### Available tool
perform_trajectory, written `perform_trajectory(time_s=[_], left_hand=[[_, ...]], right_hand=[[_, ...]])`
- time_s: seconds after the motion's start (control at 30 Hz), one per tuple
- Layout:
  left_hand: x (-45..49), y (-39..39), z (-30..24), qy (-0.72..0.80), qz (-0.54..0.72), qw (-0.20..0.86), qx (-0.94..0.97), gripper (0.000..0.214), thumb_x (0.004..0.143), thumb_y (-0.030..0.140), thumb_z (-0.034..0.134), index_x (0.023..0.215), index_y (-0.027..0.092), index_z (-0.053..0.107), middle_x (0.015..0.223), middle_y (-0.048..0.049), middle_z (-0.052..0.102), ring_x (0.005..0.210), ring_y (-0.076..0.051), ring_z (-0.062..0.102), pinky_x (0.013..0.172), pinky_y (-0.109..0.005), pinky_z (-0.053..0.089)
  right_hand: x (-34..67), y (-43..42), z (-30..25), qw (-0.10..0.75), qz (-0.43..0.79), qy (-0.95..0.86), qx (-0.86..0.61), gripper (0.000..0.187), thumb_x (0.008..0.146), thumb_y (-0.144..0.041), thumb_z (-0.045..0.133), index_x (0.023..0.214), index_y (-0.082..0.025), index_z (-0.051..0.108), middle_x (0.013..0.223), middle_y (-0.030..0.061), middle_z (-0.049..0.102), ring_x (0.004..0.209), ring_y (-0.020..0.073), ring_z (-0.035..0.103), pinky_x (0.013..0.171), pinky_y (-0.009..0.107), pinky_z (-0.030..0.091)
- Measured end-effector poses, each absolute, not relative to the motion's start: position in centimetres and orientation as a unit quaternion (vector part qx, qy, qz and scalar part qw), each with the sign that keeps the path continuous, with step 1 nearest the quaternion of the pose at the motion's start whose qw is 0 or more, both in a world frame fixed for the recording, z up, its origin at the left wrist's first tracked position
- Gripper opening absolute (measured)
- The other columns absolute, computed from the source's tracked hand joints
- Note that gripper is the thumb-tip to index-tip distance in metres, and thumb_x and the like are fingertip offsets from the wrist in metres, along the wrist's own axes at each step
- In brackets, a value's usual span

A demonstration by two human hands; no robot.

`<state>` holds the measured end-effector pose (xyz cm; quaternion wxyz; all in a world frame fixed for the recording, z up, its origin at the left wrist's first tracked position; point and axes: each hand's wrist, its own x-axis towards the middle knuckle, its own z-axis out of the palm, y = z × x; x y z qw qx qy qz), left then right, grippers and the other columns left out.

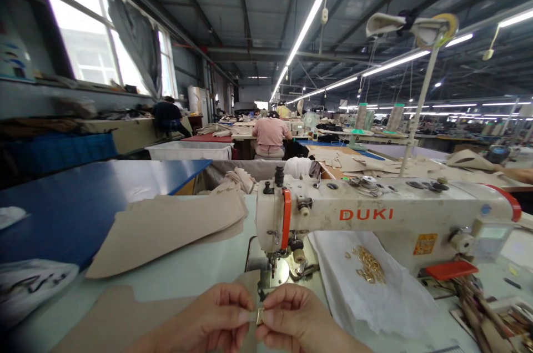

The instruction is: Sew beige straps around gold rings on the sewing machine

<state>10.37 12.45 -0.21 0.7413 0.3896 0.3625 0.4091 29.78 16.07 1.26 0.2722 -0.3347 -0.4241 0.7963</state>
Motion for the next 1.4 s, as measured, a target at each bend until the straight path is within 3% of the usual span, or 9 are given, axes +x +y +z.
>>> perform_trajectory(time_s=[0.1, 0.33, 0.5, 0.63, 0.7, 0.83, 0.97, 1.13, 1.4], left_hand=[[10.4, 12.4, -0.3, 0.345, 0.415, 0.739, 0.403, 0.034, 0.060, 0.035, 0.082, 0.076, 0.012, 0.064, 0.058, -0.0032, 0.065, 0.047, -0.009, 0.056, 0.050, -0.020, 0.044], [10.6, 13.3, -2.2, 0.322, 0.431, 0.703, 0.465, 0.036, 0.062, 0.043, 0.083, 0.075, 0.013, 0.067, 0.071, -0.0084, 0.073, 0.056, -0.012, 0.064, 0.055, -0.021, 0.047], [10.7, 14.0, -3.0, 0.347, 0.452, 0.660, 0.490, 0.045, 0.058, 0.053, 0.083, 0.073, 0.014, 0.065, 0.064, -0.0037, 0.071, 0.055, -0.011, 0.063, 0.057, -0.022, 0.046], [10.9, 14.0, -2.8, 0.376, 0.468, 0.626, 0.498, 0.051, 0.056, 0.059, 0.080, 0.072, 0.014, 0.063, 0.063, -0.0025, 0.069, 0.056, -0.012, 0.061, 0.060, -0.025, 0.047], [11.1, 13.9, -2.5, 0.399, 0.474, 0.611, 0.492, 0.055, 0.052, 0.063, 0.080, 0.070, 0.014, 0.062, 0.062, -0.0029, 0.069, 0.056, -0.013, 0.060, 0.061, -0.026, 0.047], [11.1, 13.6, -2.1, 0.431, 0.479, 0.587, 0.490, 0.058, 0.050, 0.066, 0.079, 0.068, 0.014, 0.062, 0.061, -0.0029, 0.068, 0.056, -0.013, 0.059, 0.061, -0.026, 0.046], [10.8, 13.7, -1.7, 0.433, 0.477, 0.637, 0.424, 0.064, 0.052, 0.073, 0.073, 0.071, 0.014, 0.060, 0.063, -0.0040, 0.069, 0.058, -0.014, 0.061, 0.059, -0.025, 0.045], [11.0, 13.6, -1.5, 0.446, 0.463, 0.680, 0.353, 0.065, 0.041, 0.059, 0.087, 0.080, 0.015, 0.059, 0.065, -0.0008, 0.067, 0.055, -0.010, 0.058, 0.055, -0.022, 0.042], [11.2, 13.5, -1.9, 0.444, 0.438, 0.678, 0.390, 0.052, 0.048, 0.049, 0.086, 0.071, 0.014, 0.055, 0.065, -0.0025, 0.066, 0.055, -0.009, 0.054, 0.057, -0.023, 0.041]], right_hand=[[29.9, 16.4, 0.6, 0.261, 0.808, -0.415, -0.327, 0.035, 0.047, -0.029, 0.093, 0.071, -0.016, 0.072, 0.067, 0.0013, 0.073, 0.061, 0.0091, 0.068, 0.059, 0.013, 0.051], [29.9, 16.5, -0.3, 0.269, 0.784, -0.476, -0.296, 0.028, 0.057, -0.031, 0.089, 0.076, -0.018, 0.073, 0.070, 0.0031, 0.074, 0.065, 0.0110, 0.070, 0.060, 0.015, 0.052], [30.0, 16.6, -0.4, 0.328, 0.728, -0.527, -0.291, 0.028, 0.061, -0.038, 0.087, 0.077, -0.019, 0.074, 0.075, 0.0019, 0.073, 0.071, 0.0148, 0.070, 0.069, 0.025, 0.055], [30.2, 16.7, -0.7, 0.334, 0.675, -0.576, -0.317, 0.029, 0.069, -0.044, 0.080, 0.085, -0.019, 0.074, 0.081, 0.0025, 0.072, 0.077, 0.0161, 0.070, 0.075, 0.026, 0.054], [29.7, 16.8, -1.5, 0.347, 0.663, -0.580, -0.320, 0.034, 0.065, -0.046, 0.082, 0.083, -0.018, 0.073, 0.078, 0.0028, 0.072, 0.076, 0.0170, 0.070, 0.073, 0.026, 0.053], [28.0, 17.6, -3.7, 0.392, 0.664, -0.544, -0.332, 0.046, 0.044, -0.051, 0.089, 0.063, -0.015, 0.067, 0.058, 0.0022, 0.068, 0.055, 0.0134, 0.064, 0.056, 0.023, 0.051], [27.3, 18.1, -3.7, 0.376, 0.693, -0.519, -0.330, 0.047, 0.043, -0.050, 0.090, 0.065, -0.014, 0.068, 0.061, 0.0032, 0.070, 0.052, 0.0124, 0.064, 0.054, 0.022, 0.050], [27.6, 17.6, -1.6, 0.350, 0.699, -0.529, -0.329, 0.043, 0.051, -0.050, 0.087, 0.070, -0.015, 0.072, 0.063, 0.0011, 0.071, 0.055, 0.0074, 0.063, 0.058, 0.018, 0.049], [27.5, 17.4, -1.9, 0.350, 0.709, -0.519, -0.325, 0.045, 0.049, -0.050, 0.088, 0.066, -0.015, 0.066, 0.060, 0.0009, 0.070, 0.054, 0.0094, 0.062, 0.058, 0.021, 0.048]])
